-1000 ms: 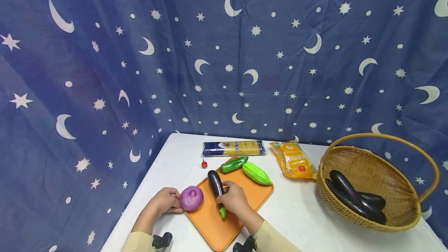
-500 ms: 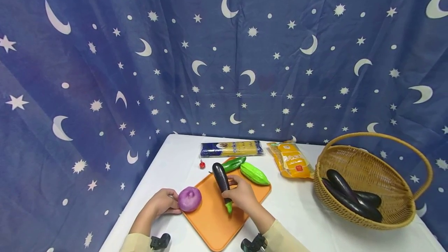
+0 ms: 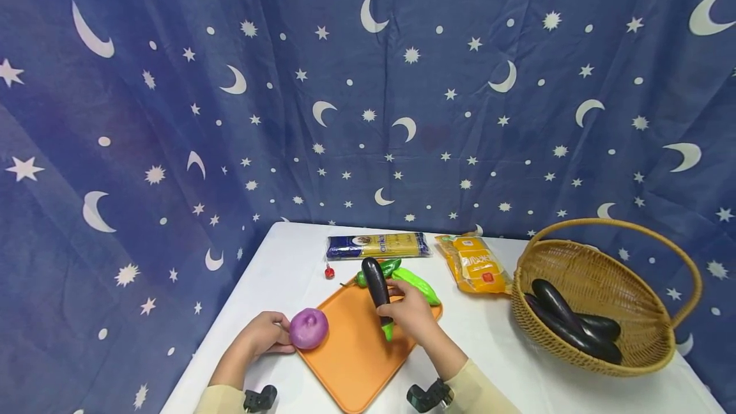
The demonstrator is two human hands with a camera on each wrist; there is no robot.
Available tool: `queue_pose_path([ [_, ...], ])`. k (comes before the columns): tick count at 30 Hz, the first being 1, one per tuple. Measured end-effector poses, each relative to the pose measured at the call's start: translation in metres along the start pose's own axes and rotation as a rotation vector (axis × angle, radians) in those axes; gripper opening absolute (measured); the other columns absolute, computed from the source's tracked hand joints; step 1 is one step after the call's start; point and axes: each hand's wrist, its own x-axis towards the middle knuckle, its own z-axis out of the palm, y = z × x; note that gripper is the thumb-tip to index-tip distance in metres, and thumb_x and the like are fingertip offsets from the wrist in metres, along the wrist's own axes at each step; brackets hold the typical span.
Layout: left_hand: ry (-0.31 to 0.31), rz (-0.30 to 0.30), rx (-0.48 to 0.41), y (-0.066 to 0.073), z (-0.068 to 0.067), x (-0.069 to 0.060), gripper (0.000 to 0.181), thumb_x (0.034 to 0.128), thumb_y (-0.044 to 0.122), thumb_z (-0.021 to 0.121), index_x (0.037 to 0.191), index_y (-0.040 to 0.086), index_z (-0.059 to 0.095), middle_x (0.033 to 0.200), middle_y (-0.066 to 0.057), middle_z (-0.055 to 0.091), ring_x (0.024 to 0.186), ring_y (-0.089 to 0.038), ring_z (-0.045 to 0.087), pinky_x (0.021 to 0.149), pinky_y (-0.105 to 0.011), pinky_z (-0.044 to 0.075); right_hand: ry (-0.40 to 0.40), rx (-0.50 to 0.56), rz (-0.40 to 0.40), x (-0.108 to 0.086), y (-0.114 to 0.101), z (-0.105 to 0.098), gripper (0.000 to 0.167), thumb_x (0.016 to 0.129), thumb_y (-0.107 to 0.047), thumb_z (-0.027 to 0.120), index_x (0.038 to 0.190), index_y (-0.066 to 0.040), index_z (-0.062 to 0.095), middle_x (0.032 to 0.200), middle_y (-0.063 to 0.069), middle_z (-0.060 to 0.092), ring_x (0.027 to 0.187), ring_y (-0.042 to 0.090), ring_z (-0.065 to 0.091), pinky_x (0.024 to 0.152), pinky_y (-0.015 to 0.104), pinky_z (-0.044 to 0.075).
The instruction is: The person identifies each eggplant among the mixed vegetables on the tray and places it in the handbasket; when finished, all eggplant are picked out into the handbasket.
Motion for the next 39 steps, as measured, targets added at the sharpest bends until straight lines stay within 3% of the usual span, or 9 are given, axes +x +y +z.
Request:
queue_pose_path([
  [7, 0.013, -0.014, 0.000, 0.000, 0.001, 0.002, 0.018, 0.0767, -0.014, 0.064, 0.093, -0.007, 0.060, 0.085, -0.018, 0.064, 0.072, -0.025, 0.071, 0.070, -0.036, 0.065, 0.036, 0.028, 0.043, 0.000, -0.003, -0.014, 0.069, 0.072, -0.003, 0.083, 0.136, -0.002, 0.058, 0.115, 0.016, 0.063, 0.091, 0.027, 0.066, 0.066, 0.035, 0.064],
  [19, -0.023, 0.003, -0.011, 0.000, 0.000, 0.002, 0.018, 0.0763, -0.014, 0.061, 0.093, -0.008, 0.059, 0.086, -0.018, 0.063, 0.073, -0.024, 0.070, 0.072, -0.036, 0.065, 0.061, 0.027, 0.035, -0.004, -0.001, -0.037, 0.066, 0.075, -0.003, 0.082, 0.136, -0.002, 0.057, 0.116, 0.017, 0.064, 0.092, 0.026, 0.067, 0.068, 0.037, 0.065],
  [28, -0.020, 0.006, 0.002, -0.002, 0.001, 0.004, 0.018, 0.0765, -0.014, 0.061, 0.094, -0.008, 0.059, 0.086, -0.017, 0.063, 0.072, -0.024, 0.070, 0.072, -0.037, 0.065, 0.125, 0.054, 0.070, -0.005, 0.003, -0.062, 0.064, 0.076, -0.003, 0.082, 0.135, -0.004, 0.059, 0.118, 0.017, 0.064, 0.093, 0.027, 0.066, 0.069, 0.038, 0.065],
  [39, -0.035, 0.016, -0.008, -0.002, -0.002, 0.003, 0.017, 0.0764, -0.014, 0.062, 0.092, -0.008, 0.057, 0.085, -0.018, 0.063, 0.073, -0.025, 0.071, 0.072, -0.037, 0.065, 0.171, 0.071, 0.029, -0.005, 0.005, -0.088, 0.063, 0.075, -0.002, 0.080, 0.135, -0.003, 0.059, 0.118, 0.020, 0.065, 0.092, 0.028, 0.066, 0.066, 0.036, 0.064],
])
